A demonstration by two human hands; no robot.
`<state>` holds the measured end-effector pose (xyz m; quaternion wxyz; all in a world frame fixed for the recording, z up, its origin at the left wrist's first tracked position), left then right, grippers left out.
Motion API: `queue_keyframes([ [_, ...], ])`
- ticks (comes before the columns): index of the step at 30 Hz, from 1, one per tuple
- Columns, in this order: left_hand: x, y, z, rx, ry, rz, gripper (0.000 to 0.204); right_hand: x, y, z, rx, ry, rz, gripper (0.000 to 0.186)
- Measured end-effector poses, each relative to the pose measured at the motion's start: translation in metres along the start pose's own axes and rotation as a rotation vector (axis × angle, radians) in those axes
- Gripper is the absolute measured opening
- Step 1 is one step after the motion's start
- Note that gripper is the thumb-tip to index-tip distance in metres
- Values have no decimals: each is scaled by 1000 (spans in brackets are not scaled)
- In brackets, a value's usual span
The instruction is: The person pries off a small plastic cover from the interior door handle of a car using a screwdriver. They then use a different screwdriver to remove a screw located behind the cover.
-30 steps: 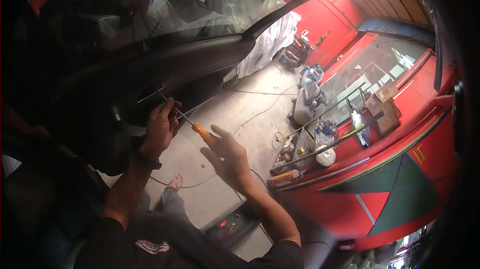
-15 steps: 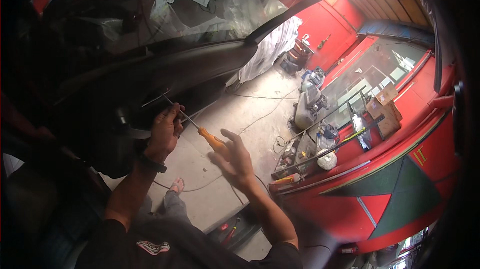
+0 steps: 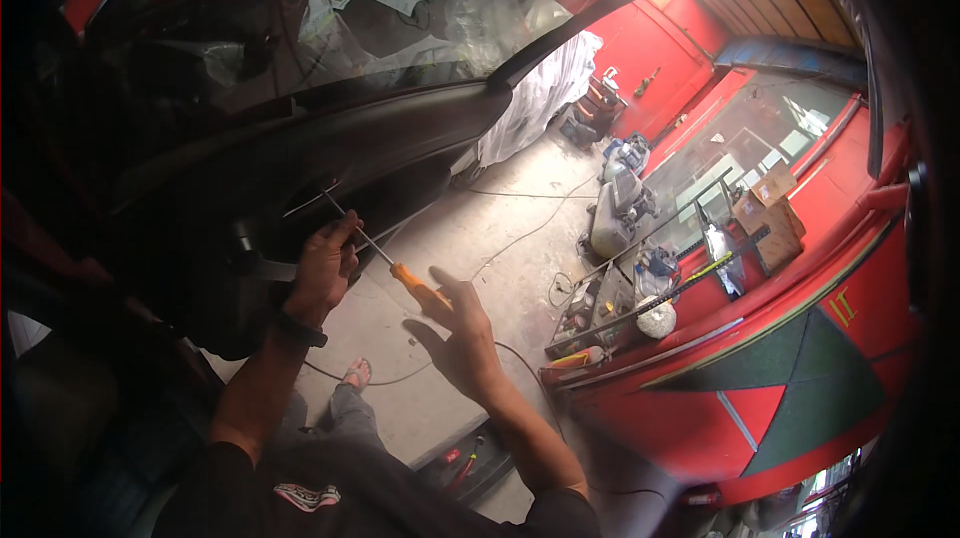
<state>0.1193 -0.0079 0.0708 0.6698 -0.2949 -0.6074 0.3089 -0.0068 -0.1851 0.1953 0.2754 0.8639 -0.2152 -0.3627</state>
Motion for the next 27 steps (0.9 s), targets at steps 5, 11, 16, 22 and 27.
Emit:
queue_keyframes([
  [5, 3, -3, 5, 17, 4, 8, 16, 45, 4, 19, -74, -760, -899, 55],
  [11, 8, -10, 7, -89, -33, 51, 23, 35, -2, 35, -158, -891, -1033, 48],
  [16, 4, -12, 13, 28, 53, 85, 25, 25, 2, 32, 71, -283, -262, 35],
  [22, -1, 13, 1, -26, 69, 164, 25, 19, -21, 33, 18, -317, -312, 40],
  [27, -12, 2, 3, 69, 56, 58, 26, 34, -38, 60, 21, -644, -591, 47],
])
Point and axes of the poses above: each hand's wrist, its own z-axis away from the middle knuckle, its own y-axis out of the back of the hand, x = y × z, the point moved 6 cm from there along -z, towards the middle knuckle, and after that the axes turned 3 degrees about -z, right-handed, at the moved point
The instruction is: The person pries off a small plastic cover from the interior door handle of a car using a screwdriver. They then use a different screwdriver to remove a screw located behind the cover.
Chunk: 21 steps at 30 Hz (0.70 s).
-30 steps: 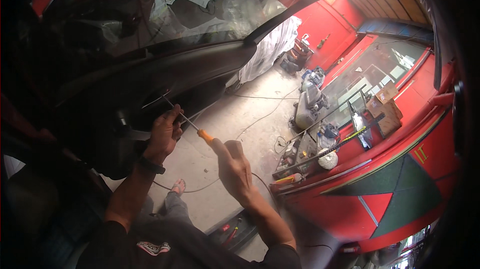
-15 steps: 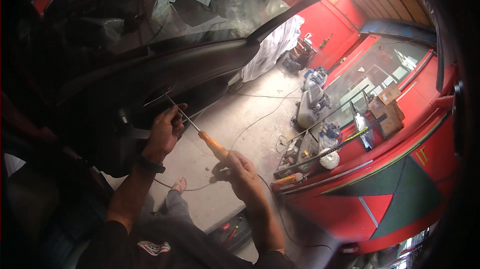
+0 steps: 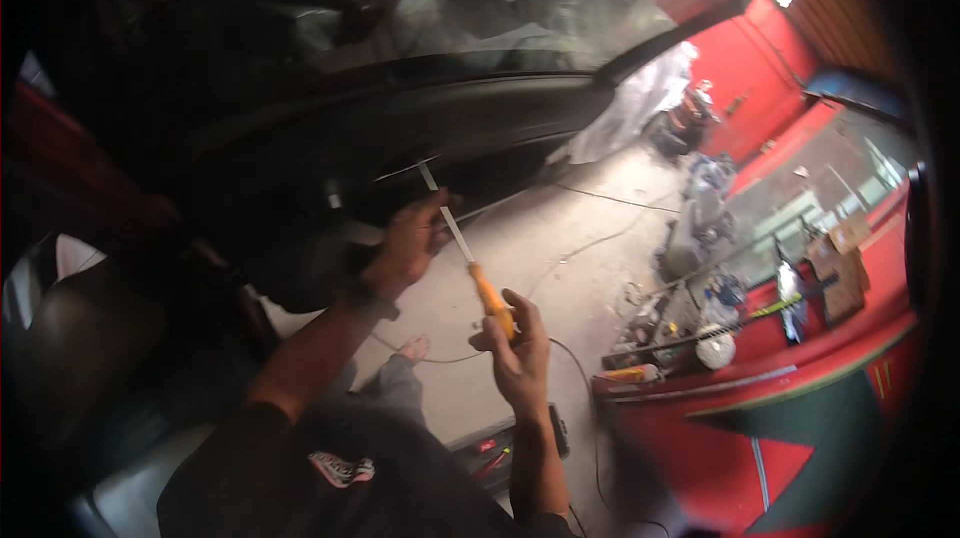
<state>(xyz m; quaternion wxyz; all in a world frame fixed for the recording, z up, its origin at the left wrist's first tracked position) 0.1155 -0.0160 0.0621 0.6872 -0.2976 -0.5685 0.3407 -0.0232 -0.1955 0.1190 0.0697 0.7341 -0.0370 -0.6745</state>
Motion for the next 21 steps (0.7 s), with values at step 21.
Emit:
queue_keyframes([
  [21, 107, -70, 40, -477, -1236, -2821, 41, 131, -31, 18, -120, -24, -415, 25],
])
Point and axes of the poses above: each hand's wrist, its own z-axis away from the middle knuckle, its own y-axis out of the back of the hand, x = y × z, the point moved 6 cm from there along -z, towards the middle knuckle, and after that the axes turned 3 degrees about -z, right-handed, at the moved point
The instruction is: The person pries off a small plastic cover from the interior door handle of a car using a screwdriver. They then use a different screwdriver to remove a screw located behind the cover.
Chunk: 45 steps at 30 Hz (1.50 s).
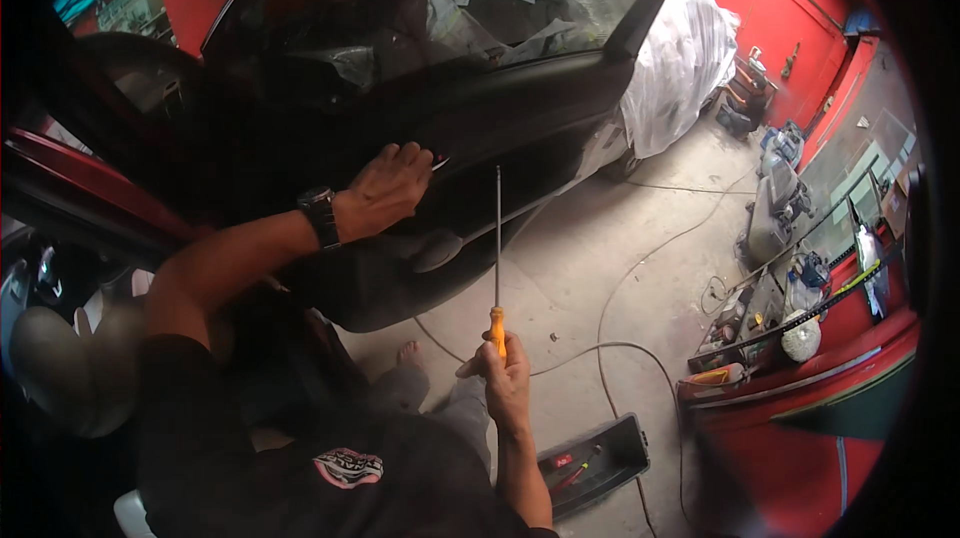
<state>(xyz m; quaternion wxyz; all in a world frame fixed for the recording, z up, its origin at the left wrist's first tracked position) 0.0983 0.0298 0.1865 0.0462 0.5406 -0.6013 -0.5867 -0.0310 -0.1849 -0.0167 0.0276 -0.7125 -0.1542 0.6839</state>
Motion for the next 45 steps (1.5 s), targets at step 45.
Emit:
queue_keyframes([
  [45, -18, -30, 21, -30, -30, 139, 18, -8, -29, 33, 61, -114, -273, 29],
])
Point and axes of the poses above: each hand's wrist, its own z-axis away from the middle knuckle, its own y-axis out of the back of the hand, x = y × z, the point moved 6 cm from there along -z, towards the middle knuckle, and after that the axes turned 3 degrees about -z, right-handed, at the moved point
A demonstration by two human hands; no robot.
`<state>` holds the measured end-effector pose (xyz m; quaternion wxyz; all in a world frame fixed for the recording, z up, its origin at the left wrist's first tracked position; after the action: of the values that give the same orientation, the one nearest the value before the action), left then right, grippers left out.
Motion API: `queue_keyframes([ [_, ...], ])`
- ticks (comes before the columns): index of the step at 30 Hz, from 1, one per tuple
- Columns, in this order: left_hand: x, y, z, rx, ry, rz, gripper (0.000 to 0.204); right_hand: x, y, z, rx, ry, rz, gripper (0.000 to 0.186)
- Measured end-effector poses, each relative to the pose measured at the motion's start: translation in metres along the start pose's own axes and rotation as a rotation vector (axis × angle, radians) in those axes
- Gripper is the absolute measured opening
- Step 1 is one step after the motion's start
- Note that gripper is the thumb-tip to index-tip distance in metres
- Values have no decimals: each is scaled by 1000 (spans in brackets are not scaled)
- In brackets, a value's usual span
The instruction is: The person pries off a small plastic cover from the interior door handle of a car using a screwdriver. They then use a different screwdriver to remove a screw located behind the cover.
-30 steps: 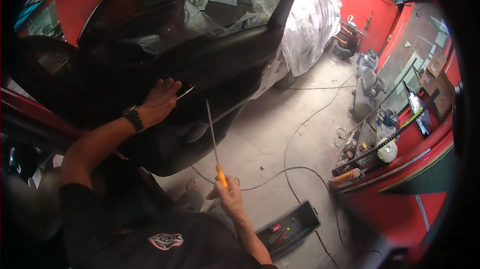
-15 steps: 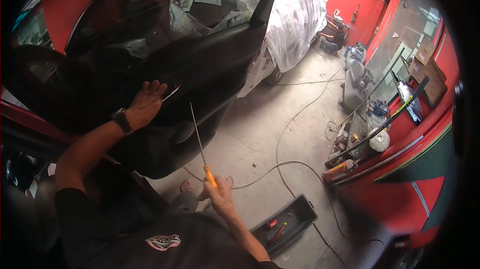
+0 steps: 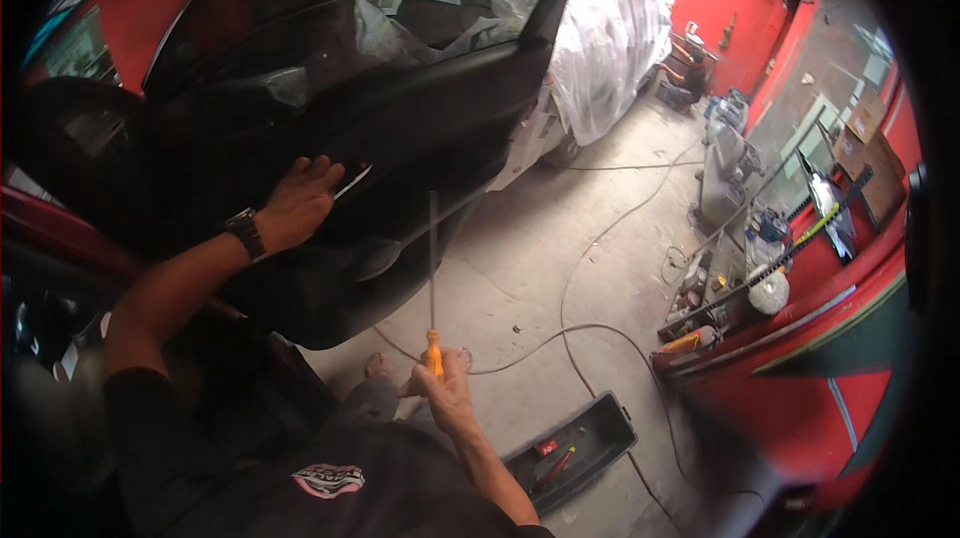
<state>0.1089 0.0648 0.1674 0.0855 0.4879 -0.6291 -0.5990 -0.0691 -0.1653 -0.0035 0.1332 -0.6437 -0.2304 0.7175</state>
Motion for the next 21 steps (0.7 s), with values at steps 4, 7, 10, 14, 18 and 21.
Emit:
queue_keyframes([
  [4, 3, 10, -5, 98, -34, -66, 13, 1, -16, -33, -109, -11, 198, 24],
  [7, 1, 5, -6, 71, -35, -67, 13, 5, -37, -82, -165, -34, 129, 28],
  [10, 1, 7, -6, 77, -56, -21, 14, 5, -66, -135, -22, 212, 309, 29],
  [14, -1, 10, -3, 138, -75, -20, 13, -23, -120, -167, -62, 414, 359, 29],
  [18, -3, 7, -5, 110, -79, -7, 12, -16, -130, -196, -14, 481, 257, 28],
  [21, -1, 12, -5, 154, -90, 41, 12, -15, -126, -208, 1, 463, 211, 33],
])
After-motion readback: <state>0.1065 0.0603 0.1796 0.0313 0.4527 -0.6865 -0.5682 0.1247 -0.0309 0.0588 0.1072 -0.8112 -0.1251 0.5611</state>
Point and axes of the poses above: each hand's wrist, its own z-axis away from the middle knuckle, its own y-axis out of the back of the hand, x = y × z, the point moved 6 cm from there along -z, towards the middle knuckle, and after that the axes turned 3 degrees about -z, right-handed, at the moved point
